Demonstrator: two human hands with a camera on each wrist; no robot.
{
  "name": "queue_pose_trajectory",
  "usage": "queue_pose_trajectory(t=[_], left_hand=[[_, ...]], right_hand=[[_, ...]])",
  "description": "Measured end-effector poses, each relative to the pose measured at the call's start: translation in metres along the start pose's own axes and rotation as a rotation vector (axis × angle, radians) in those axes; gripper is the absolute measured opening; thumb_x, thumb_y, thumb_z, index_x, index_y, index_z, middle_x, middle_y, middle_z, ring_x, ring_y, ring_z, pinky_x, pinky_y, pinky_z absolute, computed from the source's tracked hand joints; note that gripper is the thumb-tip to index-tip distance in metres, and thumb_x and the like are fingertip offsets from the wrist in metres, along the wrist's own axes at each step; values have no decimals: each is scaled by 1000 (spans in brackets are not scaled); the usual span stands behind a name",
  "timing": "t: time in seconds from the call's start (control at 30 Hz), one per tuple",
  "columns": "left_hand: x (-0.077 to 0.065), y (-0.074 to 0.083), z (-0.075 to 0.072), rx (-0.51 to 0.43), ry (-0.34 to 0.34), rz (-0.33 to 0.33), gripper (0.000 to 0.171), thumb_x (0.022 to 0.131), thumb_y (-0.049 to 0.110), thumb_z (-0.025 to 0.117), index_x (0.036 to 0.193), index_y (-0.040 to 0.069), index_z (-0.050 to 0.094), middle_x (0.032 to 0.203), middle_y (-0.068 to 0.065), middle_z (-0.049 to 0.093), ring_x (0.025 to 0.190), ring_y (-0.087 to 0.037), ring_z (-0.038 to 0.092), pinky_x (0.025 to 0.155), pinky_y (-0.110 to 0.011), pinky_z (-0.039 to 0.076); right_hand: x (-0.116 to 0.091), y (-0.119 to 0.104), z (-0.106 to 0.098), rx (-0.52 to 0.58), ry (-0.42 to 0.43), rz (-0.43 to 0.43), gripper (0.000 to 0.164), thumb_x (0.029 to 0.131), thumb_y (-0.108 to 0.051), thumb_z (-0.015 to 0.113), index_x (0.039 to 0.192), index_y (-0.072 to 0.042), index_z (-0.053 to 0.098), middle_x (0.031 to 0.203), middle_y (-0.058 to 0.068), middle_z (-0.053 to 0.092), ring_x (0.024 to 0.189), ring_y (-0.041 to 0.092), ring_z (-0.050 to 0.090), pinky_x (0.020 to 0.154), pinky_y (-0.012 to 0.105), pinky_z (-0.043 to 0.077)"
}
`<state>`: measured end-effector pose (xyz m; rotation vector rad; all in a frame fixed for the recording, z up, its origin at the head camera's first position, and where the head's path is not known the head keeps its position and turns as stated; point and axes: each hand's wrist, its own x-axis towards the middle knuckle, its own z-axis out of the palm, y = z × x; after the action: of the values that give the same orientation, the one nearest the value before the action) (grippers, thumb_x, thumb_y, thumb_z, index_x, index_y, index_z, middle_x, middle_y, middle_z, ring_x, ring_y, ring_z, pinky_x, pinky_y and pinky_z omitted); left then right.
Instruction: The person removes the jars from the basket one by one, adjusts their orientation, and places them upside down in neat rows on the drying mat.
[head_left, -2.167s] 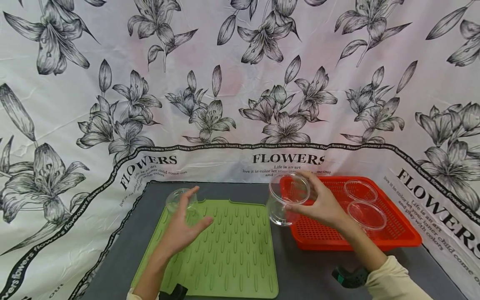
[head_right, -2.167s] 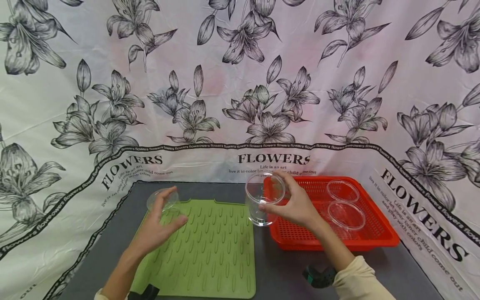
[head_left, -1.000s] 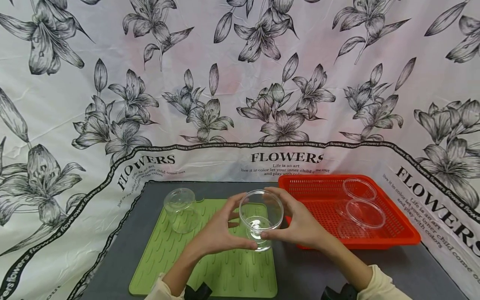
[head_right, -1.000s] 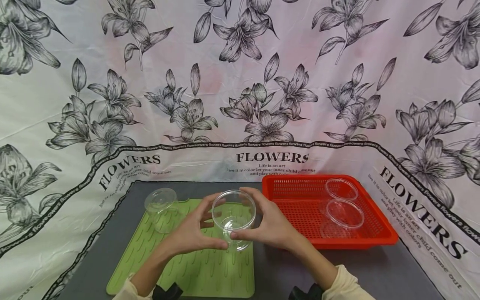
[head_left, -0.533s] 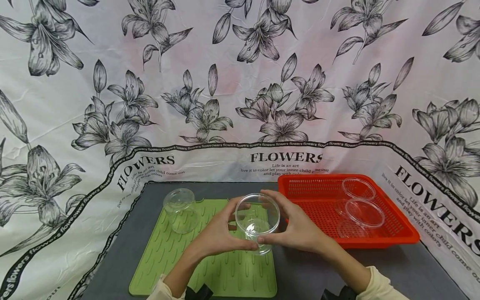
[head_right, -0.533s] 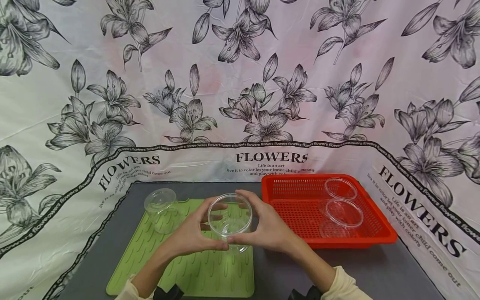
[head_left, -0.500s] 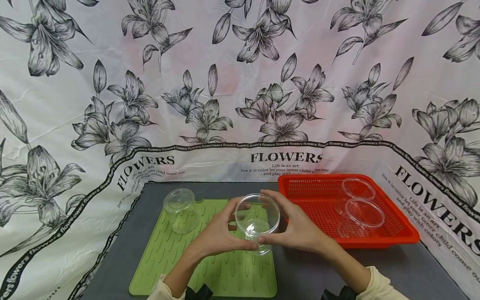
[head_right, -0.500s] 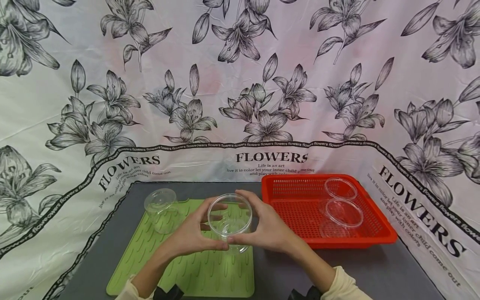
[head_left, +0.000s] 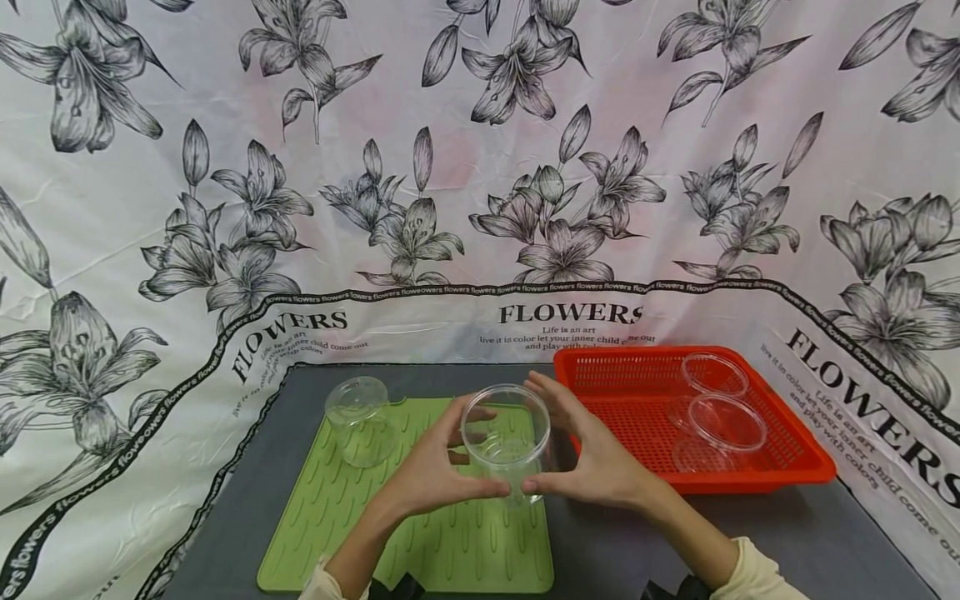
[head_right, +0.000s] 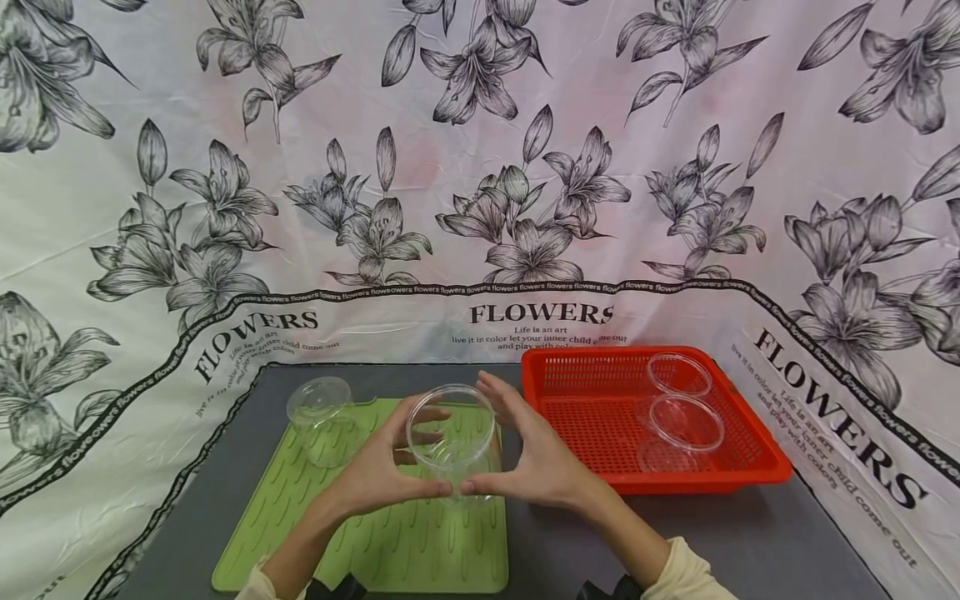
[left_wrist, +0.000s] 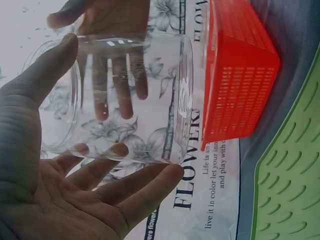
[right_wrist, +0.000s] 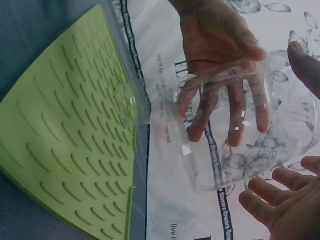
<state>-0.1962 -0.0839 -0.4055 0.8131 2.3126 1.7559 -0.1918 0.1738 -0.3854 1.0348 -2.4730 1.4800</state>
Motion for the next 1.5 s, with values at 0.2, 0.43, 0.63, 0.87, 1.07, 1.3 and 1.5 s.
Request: queue_pose_trajectory(t=[0.2,0.43,0.63,0.87,1.07,1.3,1.5], left_hand=[[-3,-1,-3,-45,22,17,99,75,24,92,153,42,34,153,0,51,132,-36,59,100,-45,56],[-3,-2,-6,-168,-2,93,99,81,22,88,159,30,27,159,-9,43,134,-40,57,103,-40,56],[-3,-4,-8,-307,-51,167,99,86,19,84,162,22,21,161,-19,37,136,-46,53,103,-40,56],[-2,-6,-6,-456,-77,202,98,88,20,82,161,20,17,161,-25,31,139,-52,46,108,-55,49],[-3,-4,-2,-613,-73,178,100,87,20,82,160,16,15,163,-21,30,138,-47,50,108,-55,49],[-4,-6,3,-661,-46,172,99,87,23,82,161,16,16,163,-15,35,133,-34,59,104,-54,52],[-5,-9,4,-694,-55,187,100,89,21,81,161,14,12,161,-12,36,132,-31,61,104,-53,52]], right_hand=[[-5,10,3,5,13,13,115,72,-19,93,162,-32,22,164,5,38,144,33,47,113,56,44],[-11,18,7,24,4,15,116,73,-19,93,163,-31,20,166,3,35,150,29,39,119,45,40],[-12,23,12,106,-24,-28,122,70,-13,94,164,-24,17,168,4,30,155,12,29,120,17,26],[-11,23,19,227,21,-96,127,66,-3,93,165,-21,15,171,3,21,157,12,24,122,17,26],[-10,24,28,330,70,-247,128,66,-2,94,163,-5,12,171,16,16,156,18,28,123,25,32],[-11,20,36,306,168,-303,120,61,8,92,159,4,21,166,23,24,151,24,38,118,33,42],[-13,16,38,283,190,-241,114,63,12,88,158,0,26,164,20,32,149,20,41,118,30,42]])
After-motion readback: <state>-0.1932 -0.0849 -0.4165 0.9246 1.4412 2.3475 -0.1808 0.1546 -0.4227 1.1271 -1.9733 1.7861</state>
